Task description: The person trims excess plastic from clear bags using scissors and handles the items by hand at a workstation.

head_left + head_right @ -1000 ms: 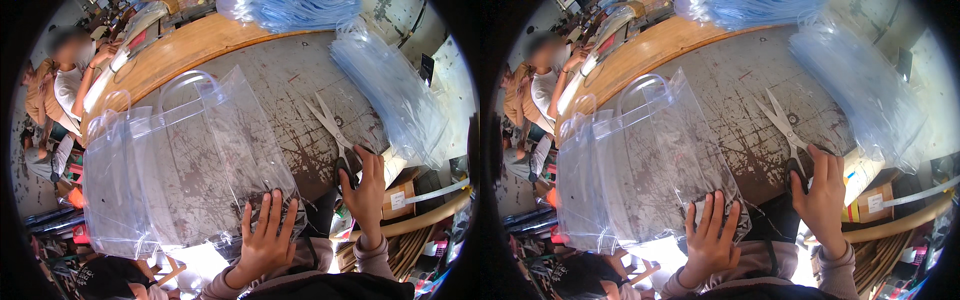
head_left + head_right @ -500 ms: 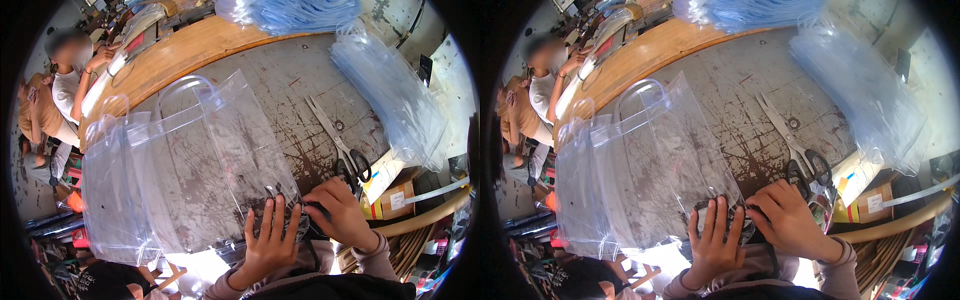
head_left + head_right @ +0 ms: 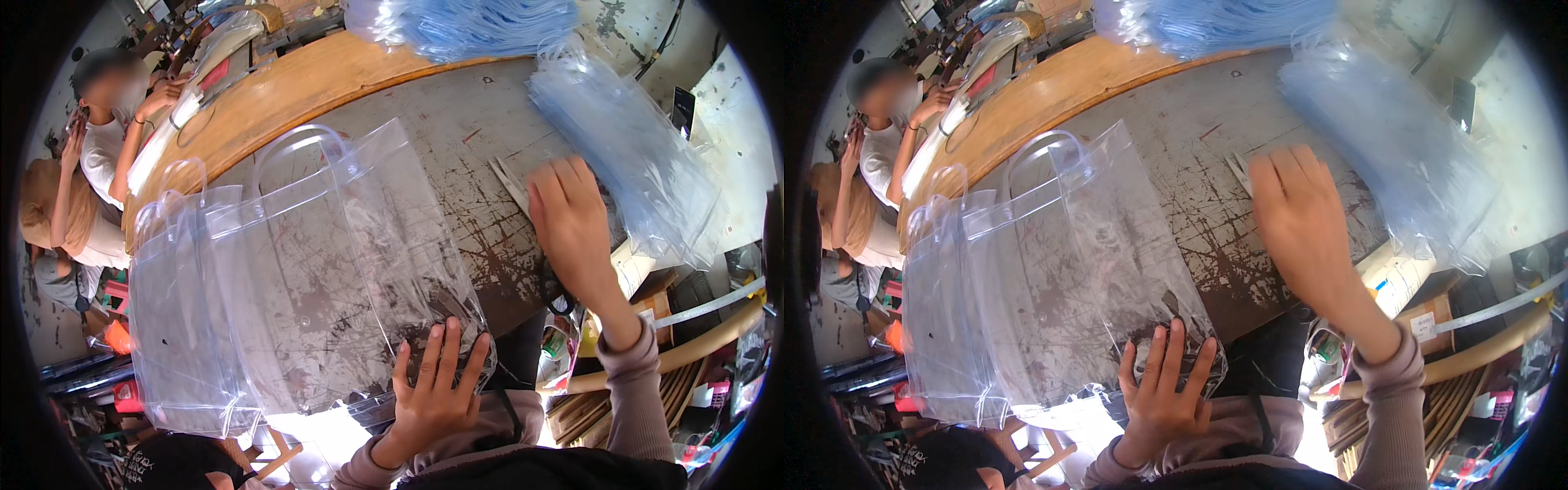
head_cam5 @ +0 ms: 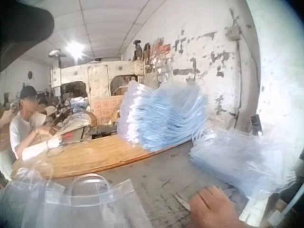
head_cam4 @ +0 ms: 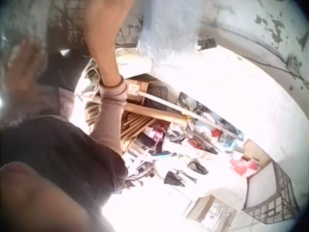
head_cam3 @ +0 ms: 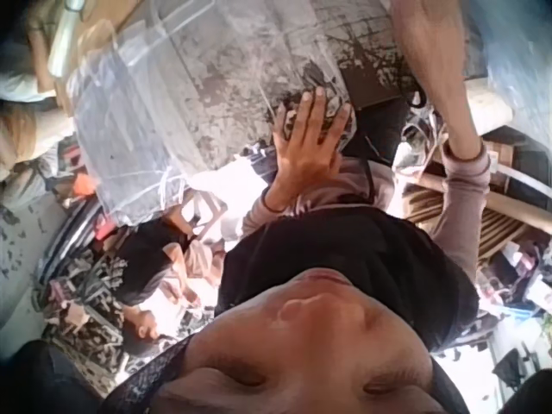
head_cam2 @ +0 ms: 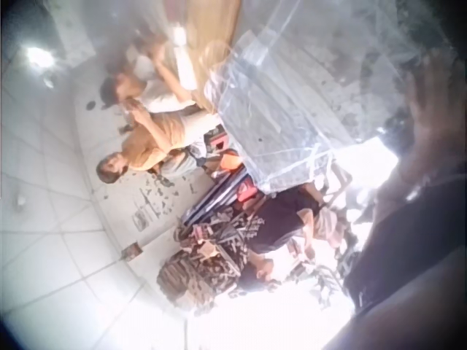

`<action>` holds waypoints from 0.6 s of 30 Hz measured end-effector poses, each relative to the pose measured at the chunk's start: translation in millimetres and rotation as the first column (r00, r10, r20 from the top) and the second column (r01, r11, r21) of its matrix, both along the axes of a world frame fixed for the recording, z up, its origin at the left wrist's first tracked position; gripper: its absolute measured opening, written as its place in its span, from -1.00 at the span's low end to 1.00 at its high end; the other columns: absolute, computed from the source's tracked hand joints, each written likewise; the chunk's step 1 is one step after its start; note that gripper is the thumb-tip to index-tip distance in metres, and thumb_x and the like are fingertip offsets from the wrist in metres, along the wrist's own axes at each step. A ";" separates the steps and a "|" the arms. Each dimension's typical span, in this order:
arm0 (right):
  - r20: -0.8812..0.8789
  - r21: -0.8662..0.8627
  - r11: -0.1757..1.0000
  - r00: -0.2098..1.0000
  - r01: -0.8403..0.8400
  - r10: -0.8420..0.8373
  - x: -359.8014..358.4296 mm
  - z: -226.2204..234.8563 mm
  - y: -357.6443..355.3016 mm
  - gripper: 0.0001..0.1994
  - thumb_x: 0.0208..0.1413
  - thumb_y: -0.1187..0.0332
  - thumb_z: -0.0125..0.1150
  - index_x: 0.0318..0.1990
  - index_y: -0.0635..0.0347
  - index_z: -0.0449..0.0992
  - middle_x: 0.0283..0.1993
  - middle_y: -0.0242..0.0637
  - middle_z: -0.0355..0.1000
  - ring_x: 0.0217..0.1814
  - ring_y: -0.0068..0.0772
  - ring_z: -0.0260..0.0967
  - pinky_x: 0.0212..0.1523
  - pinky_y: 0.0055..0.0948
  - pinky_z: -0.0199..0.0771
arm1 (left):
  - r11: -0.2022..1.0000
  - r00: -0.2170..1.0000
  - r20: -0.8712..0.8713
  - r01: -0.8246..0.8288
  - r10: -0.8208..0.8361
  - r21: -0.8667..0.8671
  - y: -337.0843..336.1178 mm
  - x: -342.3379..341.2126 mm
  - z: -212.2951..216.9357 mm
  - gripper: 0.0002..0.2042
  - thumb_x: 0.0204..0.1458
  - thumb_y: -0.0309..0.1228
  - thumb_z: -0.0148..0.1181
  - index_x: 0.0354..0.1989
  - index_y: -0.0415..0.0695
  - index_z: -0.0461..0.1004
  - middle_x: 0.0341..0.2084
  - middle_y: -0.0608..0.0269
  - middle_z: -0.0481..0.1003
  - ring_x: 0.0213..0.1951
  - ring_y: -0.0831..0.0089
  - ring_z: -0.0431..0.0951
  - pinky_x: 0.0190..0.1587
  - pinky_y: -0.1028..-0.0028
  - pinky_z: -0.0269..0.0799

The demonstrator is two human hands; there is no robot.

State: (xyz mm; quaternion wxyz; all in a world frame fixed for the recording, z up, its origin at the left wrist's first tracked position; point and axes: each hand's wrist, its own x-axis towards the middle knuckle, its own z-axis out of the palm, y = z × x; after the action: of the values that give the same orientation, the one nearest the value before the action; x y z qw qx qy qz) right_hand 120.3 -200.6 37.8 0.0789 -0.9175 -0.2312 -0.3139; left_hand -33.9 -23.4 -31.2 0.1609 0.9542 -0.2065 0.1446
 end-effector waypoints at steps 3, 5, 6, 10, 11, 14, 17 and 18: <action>-0.045 -0.035 0.996 0.996 -0.079 0.077 9.5 7.9 5.0 -0.85 -0.20 0.52 0.15 -0.41 0.25 0.34 -0.39 -0.20 0.28 -0.29 -0.13 0.23 -0.26 -0.24 0.24 | 1.000 1.000 0.003 -0.008 0.008 0.014 4.5 -1.8 -1.1 -0.42 -0.28 -0.21 -0.04 0.08 0.10 0.44 0.12 -0.05 0.32 0.18 0.18 0.29 0.22 0.00 -0.04; -0.166 -0.022 0.996 0.982 -0.091 0.086 -1.3 12.4 9.6 -0.87 -0.13 0.52 0.15 -0.38 0.25 0.36 -0.35 -0.22 0.32 -0.24 -0.11 0.23 -0.24 -0.23 0.22 | 1.000 1.000 0.004 -0.028 0.028 0.011 4.1 -2.2 -3.5 -0.41 -0.29 -0.21 -0.03 0.08 0.11 0.44 0.12 -0.05 0.32 0.17 0.19 0.30 0.22 0.00 -0.03; -0.161 -0.018 0.995 0.982 -0.101 0.097 -7.4 11.6 6.8 -0.87 -0.13 0.52 0.15 -0.38 0.25 0.36 -0.35 -0.22 0.32 -0.24 -0.11 0.23 -0.24 -0.23 0.22 | 0.999 0.999 0.009 -0.038 0.038 0.015 5.5 -1.9 -3.9 -0.41 -0.29 -0.21 -0.03 0.08 0.11 0.44 0.12 -0.05 0.32 0.17 0.19 0.30 0.22 0.00 -0.03; -0.059 0.108 0.974 0.980 0.197 -0.192 -34.7 15.4 -14.4 -0.81 -0.08 0.56 0.16 -0.25 0.22 0.40 -0.29 -0.19 0.35 -0.17 -0.13 0.29 -0.18 -0.29 0.28 | 1.000 1.000 0.010 -0.018 0.018 -0.002 0.3 -1.4 0.4 -0.41 -0.28 -0.21 -0.01 0.09 0.10 0.44 0.12 -0.06 0.32 0.16 0.17 0.31 0.20 -0.01 -0.01; 0.133 0.101 0.924 0.916 0.368 -0.379 -39.9 15.8 -15.9 -0.79 -0.07 0.58 0.16 -0.22 0.22 0.41 -0.27 -0.20 0.36 -0.17 -0.18 0.31 -0.19 -0.34 0.32 | 1.000 1.000 0.004 -0.011 0.011 -0.013 -1.3 -1.3 1.5 -0.41 -0.28 -0.21 -0.01 0.09 0.10 0.44 0.12 -0.06 0.31 0.16 0.16 0.30 0.19 -0.02 0.00; -0.267 0.386 0.907 0.961 0.170 -0.067 -54.1 0.4 -13.0 -0.69 -0.11 0.56 0.21 -0.14 0.18 0.42 -0.20 -0.09 0.32 -0.10 -0.04 0.30 -0.07 -0.22 0.28 | 0.999 0.999 -0.001 -0.034 0.034 0.012 -3.8 -5.7 -1.1 -0.42 -0.26 -0.20 0.00 0.09 0.08 0.43 0.12 -0.07 0.31 0.16 0.14 0.30 0.18 -0.05 0.01; -0.545 0.533 0.841 0.798 0.094 0.257 -75.3 -8.0 24.6 -0.66 -0.10 0.48 0.30 -0.11 0.20 0.41 -0.22 -0.17 0.35 -0.24 -0.29 0.38 -0.31 -0.41 0.40 | 0.999 0.998 -0.044 -0.040 0.040 0.004 -11.1 -16.7 -2.1 -0.43 -0.24 -0.20 0.00 0.08 0.06 0.43 0.12 -0.08 0.31 0.16 0.12 0.29 0.17 -0.08 0.01; -0.545 0.533 0.841 0.799 0.096 0.255 -81.3 -11.7 30.8 -0.66 -0.10 0.48 0.30 -0.11 0.20 0.41 -0.22 -0.17 0.35 -0.24 -0.29 0.38 -0.31 -0.41 0.40 | 0.999 0.998 -0.044 -0.038 0.038 0.003 -14.2 -18.3 -3.2 -0.43 -0.24 -0.20 0.00 0.08 0.06 0.43 0.12 -0.08 0.31 0.16 0.12 0.29 0.17 -0.08 0.01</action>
State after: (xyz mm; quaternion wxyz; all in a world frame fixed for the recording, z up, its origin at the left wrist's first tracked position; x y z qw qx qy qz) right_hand 39.0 -169.8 26.2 0.4137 -0.8982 -0.1375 -0.0573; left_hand -52.2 -37.6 -34.3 0.1614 0.9612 -0.1849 0.1262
